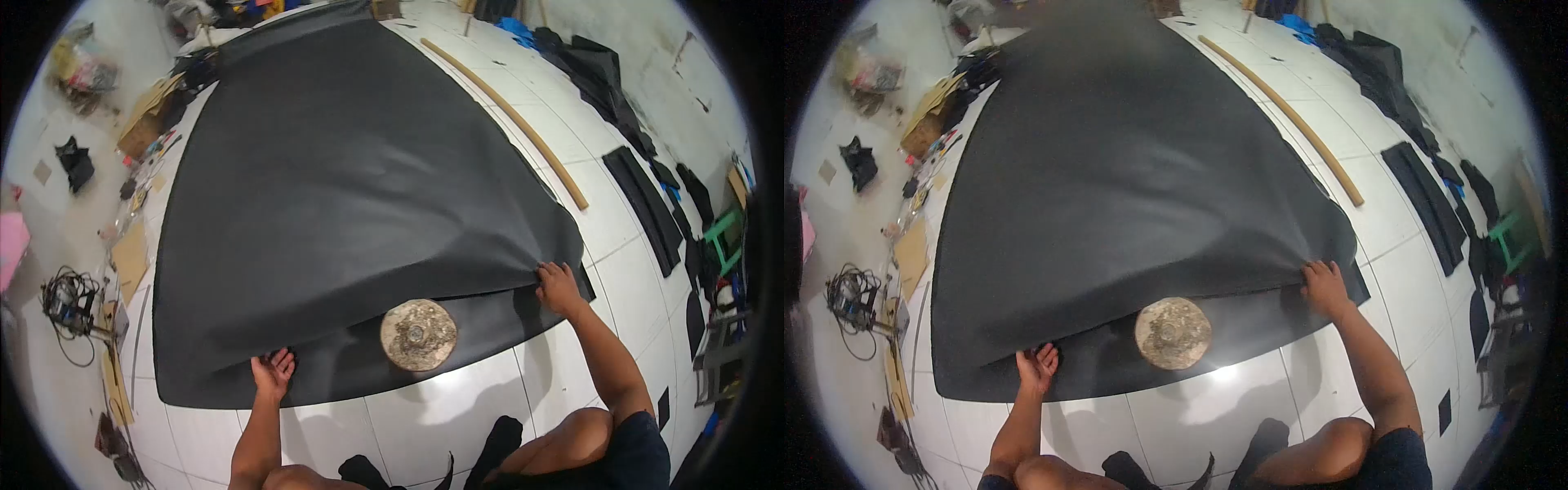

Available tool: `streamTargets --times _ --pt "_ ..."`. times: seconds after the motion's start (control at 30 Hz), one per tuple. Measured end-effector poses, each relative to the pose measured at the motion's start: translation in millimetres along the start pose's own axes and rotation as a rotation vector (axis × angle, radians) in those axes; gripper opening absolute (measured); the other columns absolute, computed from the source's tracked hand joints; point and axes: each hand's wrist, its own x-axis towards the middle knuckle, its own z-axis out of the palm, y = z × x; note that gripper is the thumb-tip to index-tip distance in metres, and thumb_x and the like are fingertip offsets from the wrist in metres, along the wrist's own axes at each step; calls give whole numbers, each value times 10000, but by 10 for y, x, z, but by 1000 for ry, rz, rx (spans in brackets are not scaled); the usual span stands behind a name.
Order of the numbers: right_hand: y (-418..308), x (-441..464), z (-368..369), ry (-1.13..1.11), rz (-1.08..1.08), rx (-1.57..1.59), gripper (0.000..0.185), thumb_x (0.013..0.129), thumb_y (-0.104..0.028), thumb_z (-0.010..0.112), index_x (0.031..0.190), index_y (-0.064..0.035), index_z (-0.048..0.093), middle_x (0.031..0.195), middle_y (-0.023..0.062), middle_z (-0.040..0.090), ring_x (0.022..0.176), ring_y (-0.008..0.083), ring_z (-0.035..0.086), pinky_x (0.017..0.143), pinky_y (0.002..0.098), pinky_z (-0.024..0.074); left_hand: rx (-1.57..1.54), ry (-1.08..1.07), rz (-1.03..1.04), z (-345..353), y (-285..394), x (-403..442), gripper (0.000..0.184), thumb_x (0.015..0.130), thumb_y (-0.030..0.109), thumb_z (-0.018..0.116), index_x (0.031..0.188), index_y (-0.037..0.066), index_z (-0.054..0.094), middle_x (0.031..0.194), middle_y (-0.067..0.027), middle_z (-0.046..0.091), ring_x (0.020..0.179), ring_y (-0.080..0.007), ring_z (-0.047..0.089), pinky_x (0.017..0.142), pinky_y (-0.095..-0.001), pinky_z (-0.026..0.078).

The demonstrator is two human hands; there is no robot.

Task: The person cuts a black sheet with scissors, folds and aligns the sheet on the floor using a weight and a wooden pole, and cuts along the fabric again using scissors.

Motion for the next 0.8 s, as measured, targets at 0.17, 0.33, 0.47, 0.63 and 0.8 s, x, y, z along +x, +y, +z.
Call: streamTargets --times 0.17,0.33,0.47,0.63,0.8 --pt "-1455 46 -623 -47 -299 403 482 838 -336 615 1241 -81 547 1105 161 589 1046 346 569 919 457 440 77 -420 -109 178 77 -157 414 851 298 541 1204 87 493 1120 -171 618 983 -310 622 786 -438 536" --pt "-2303 71 -457 -74 -487 286 487 856 -521 604 1040 -73 553 877 154 663 818 357 654 693 473 516 183 -166 -122 674 80 -387 647 910 611 500 1184 24 489 994 -147 621 857 -245 636 679 -374 553" --pt "-2364 181 -468 -107 -503 286 415 853 -468 608 934 -68 534 730 148 654 698 359 655 626 474 510 140 -150 -139 537 -95 -78 580 935 552 504 1113 1 520 904 -134 631 748 -211 632 620 -333 545" --pt "-2335 8 -422 -157 -485 357 373 804 -383 623 994 -66 572 757 159 649 716 346 658 647 487 508 271 1 5 632 -110 -189 500 949 478 522 1007 -17 556 797 -108 626 667 -191 613 565 -296 524" --pt "-2186 -656 -489 -212 -540 424 352 762 -341 619 989 -76 576 736 148 644 681 344 652 618 486 507 359 -46 -79 347 -254 -89 488 939 472 542 969 -14 574 772 -101 617 633 -186 608 553 -288 518"
